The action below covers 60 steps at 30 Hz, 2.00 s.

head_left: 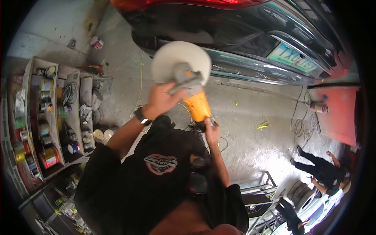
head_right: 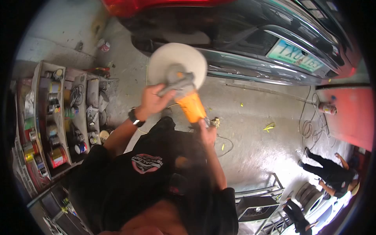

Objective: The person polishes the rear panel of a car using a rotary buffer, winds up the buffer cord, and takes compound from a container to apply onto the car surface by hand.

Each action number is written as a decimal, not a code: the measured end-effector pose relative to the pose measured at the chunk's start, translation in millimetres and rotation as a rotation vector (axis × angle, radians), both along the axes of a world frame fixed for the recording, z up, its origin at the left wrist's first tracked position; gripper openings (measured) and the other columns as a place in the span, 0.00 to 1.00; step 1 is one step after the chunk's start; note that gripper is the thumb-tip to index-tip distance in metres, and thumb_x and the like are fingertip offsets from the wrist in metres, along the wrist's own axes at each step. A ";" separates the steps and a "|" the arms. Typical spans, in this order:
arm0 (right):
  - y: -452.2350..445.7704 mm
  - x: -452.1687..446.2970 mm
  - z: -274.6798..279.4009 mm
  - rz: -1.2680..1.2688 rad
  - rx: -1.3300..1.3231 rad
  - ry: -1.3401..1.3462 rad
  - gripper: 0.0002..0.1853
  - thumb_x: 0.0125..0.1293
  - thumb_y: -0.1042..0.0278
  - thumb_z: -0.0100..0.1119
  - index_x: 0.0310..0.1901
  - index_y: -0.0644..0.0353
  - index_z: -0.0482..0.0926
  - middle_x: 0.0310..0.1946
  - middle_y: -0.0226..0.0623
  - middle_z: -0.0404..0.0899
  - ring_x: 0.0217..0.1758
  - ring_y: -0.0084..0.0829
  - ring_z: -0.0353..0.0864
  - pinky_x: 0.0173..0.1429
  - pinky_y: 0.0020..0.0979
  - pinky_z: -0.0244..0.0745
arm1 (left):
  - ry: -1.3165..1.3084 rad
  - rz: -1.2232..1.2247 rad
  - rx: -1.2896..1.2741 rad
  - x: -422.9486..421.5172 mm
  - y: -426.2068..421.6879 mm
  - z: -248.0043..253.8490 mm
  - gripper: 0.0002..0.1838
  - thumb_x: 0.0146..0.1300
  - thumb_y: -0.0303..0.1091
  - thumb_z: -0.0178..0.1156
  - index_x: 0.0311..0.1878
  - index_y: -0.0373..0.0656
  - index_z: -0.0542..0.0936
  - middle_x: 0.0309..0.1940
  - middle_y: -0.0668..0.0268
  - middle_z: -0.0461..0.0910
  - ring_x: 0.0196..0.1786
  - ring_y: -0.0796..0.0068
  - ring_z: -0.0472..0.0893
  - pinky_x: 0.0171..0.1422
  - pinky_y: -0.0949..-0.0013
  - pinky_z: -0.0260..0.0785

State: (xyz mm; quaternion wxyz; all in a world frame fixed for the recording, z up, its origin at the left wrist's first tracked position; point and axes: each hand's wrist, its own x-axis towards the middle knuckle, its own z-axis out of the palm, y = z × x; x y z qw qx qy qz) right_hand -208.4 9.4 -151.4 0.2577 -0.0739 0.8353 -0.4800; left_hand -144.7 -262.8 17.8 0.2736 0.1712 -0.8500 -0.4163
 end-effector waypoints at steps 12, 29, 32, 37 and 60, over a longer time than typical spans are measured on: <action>5.7 -0.3 4.2 -0.038 -0.152 -0.040 0.28 0.71 0.43 0.56 0.33 0.67 0.79 0.22 0.26 0.72 0.26 0.22 0.68 0.29 0.32 0.65 | -0.068 -0.098 -0.036 -1.3 -1.6 -7.5 0.15 0.58 0.41 0.73 0.35 0.38 0.84 0.24 0.53 0.81 0.25 0.58 0.83 0.29 0.63 0.71; -15.2 -6.8 4.3 0.006 -0.083 -0.088 0.34 0.63 0.35 0.63 0.36 0.70 0.79 0.23 0.35 0.78 0.27 0.24 0.75 0.32 0.36 0.71 | -0.014 0.010 -0.035 16.7 -16.4 -11.8 0.15 0.59 0.42 0.73 0.33 0.38 0.83 0.23 0.55 0.80 0.23 0.69 0.82 0.27 0.65 0.69; 28.5 -15.9 24.7 -0.089 -0.183 -0.058 0.27 0.72 0.42 0.56 0.31 0.64 0.76 0.21 0.27 0.69 0.25 0.17 0.68 0.28 0.26 0.65 | -0.094 -0.123 -0.045 -21.1 14.7 1.7 0.16 0.58 0.44 0.73 0.34 0.39 0.84 0.26 0.54 0.83 0.28 0.53 0.84 0.29 0.62 0.72; 33.9 -15.6 66.2 -0.123 -0.121 -0.045 0.29 0.72 0.41 0.55 0.30 0.66 0.76 0.21 0.28 0.70 0.25 0.19 0.67 0.27 0.29 0.63 | 0.012 -0.140 0.078 -37.8 25.8 9.5 0.17 0.59 0.46 0.72 0.35 0.40 0.85 0.26 0.54 0.82 0.29 0.53 0.84 0.30 0.61 0.73; -8.3 7.3 45.3 0.014 -0.118 0.000 0.30 0.75 0.41 0.50 0.27 0.65 0.74 0.19 0.27 0.71 0.23 0.22 0.69 0.27 0.31 0.64 | -0.063 -0.028 0.008 15.0 -14.7 -4.0 0.17 0.59 0.47 0.72 0.34 0.40 0.86 0.22 0.54 0.80 0.24 0.57 0.82 0.27 0.63 0.71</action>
